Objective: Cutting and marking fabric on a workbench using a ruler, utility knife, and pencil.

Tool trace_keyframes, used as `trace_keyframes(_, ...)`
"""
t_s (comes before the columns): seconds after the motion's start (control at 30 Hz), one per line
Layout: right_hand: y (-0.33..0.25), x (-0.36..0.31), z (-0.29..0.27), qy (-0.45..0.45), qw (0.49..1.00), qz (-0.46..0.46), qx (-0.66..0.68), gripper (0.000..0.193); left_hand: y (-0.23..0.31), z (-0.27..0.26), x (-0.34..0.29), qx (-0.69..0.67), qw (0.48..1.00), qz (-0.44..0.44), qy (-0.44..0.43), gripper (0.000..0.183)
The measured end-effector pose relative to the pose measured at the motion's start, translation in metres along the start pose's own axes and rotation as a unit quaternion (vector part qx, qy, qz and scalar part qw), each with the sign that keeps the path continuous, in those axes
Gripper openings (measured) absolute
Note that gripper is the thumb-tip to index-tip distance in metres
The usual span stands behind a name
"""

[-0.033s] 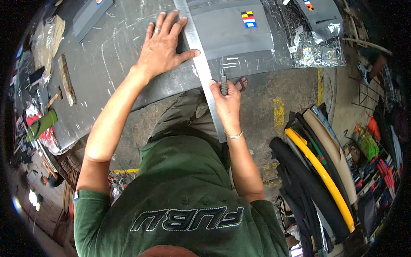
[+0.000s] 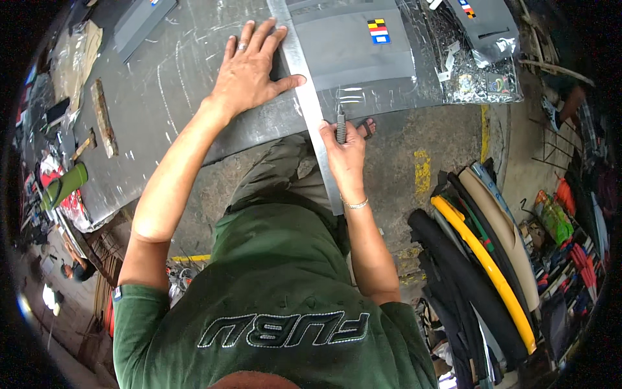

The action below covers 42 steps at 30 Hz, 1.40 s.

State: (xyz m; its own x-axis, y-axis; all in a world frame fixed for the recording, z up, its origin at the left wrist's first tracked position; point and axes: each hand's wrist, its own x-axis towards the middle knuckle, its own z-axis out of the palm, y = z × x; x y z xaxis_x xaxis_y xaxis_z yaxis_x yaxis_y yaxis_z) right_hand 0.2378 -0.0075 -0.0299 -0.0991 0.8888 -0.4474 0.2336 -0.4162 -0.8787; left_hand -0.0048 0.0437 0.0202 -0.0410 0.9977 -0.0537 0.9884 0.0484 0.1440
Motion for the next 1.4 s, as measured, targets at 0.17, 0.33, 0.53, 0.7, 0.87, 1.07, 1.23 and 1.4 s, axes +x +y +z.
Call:
trace_keyframes(0.17, 0.003, 0.006, -0.005, -0.007, 0.999, -0.017, -0.039, 0.03, 0.002, -0.005, 0.005, 0.044, 0.999, -0.012, -0.027, 0.107)
trace_keyframes(0.33, -0.009, 0.002, -0.006, -0.033, 0.998, -0.01, -0.044, 0.027, 0.007, -0.01, 0.01, 0.053, 0.998, -0.004, -0.041, 0.105)
trace_keyframes(0.53, -0.004, -0.016, -0.035, 0.008, 0.973, -0.167, -0.162, 0.044, 0.004, 0.01, 0.018, 0.081, 0.989, 0.081, 0.094, 0.081)
trace_keyframes(0.7, -0.048, -0.03, -0.04, -0.081, 0.943, -0.197, -0.255, 0.047, -0.002, 0.003, 0.01, -0.117, 0.97, 0.186, 0.105, 0.089)
trace_keyframes(0.87, -0.075, -0.02, -0.015, -0.055, 0.923, -0.245, -0.291, 0.05, 0.019, -0.029, 0.023, -0.073, 0.988, 0.133, -0.034, 0.097)
trace_keyframes(1.07, -0.075, -0.015, -0.009, -0.058, 0.924, -0.218, -0.308, 0.051, 0.015, -0.019, 0.02, -0.099, 0.985, 0.143, -0.011, 0.098)
trace_keyframes(1.23, -0.079, -0.013, -0.005, -0.065, 0.919, -0.232, -0.313, 0.052, -0.017, 0.021, 0.007, -0.224, 0.942, 0.209, 0.135, 0.097)
trace_keyframes(1.4, -0.074, -0.011, -0.01, -0.05, 0.915, -0.23, -0.329, 0.053, 0.028, -0.041, 0.027, 0.014, 0.983, 0.06, -0.172, 0.097)
